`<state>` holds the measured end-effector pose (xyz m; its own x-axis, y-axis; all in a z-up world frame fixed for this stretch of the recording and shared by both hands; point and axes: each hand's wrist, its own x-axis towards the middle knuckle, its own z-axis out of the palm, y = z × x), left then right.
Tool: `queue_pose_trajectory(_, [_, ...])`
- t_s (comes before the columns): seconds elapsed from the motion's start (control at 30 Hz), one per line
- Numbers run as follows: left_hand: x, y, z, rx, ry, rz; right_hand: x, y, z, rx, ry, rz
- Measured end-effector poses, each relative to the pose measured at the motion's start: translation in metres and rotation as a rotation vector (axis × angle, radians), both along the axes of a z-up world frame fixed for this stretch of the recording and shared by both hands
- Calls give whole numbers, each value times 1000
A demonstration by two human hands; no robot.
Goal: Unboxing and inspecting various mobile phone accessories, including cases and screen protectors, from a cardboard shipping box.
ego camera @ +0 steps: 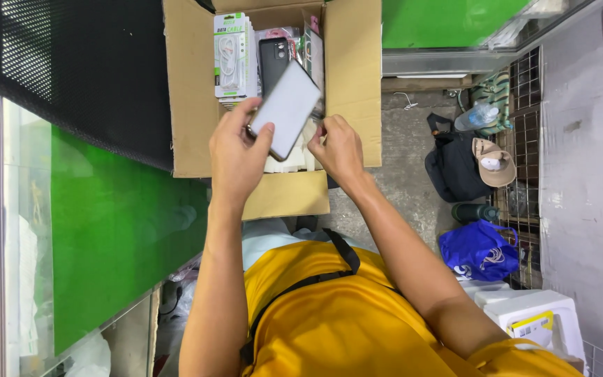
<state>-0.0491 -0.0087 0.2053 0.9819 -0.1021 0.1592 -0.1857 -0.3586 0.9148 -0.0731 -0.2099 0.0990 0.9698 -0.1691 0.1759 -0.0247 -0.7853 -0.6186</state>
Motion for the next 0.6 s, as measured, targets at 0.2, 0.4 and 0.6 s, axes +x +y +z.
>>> queue_pose_trajectory(0.2, [-16,-5,15,115,-45,-78,14,5,-9,157,-44,-36])
queue_pose_trajectory(0.4, [-22,2,17,189,-157,-73,23,9,-9,667,290,-196])
queue_pose_trajectory(0.6, [-25,2,15,286,-151,-8,26,4,-40,983,311,-222])
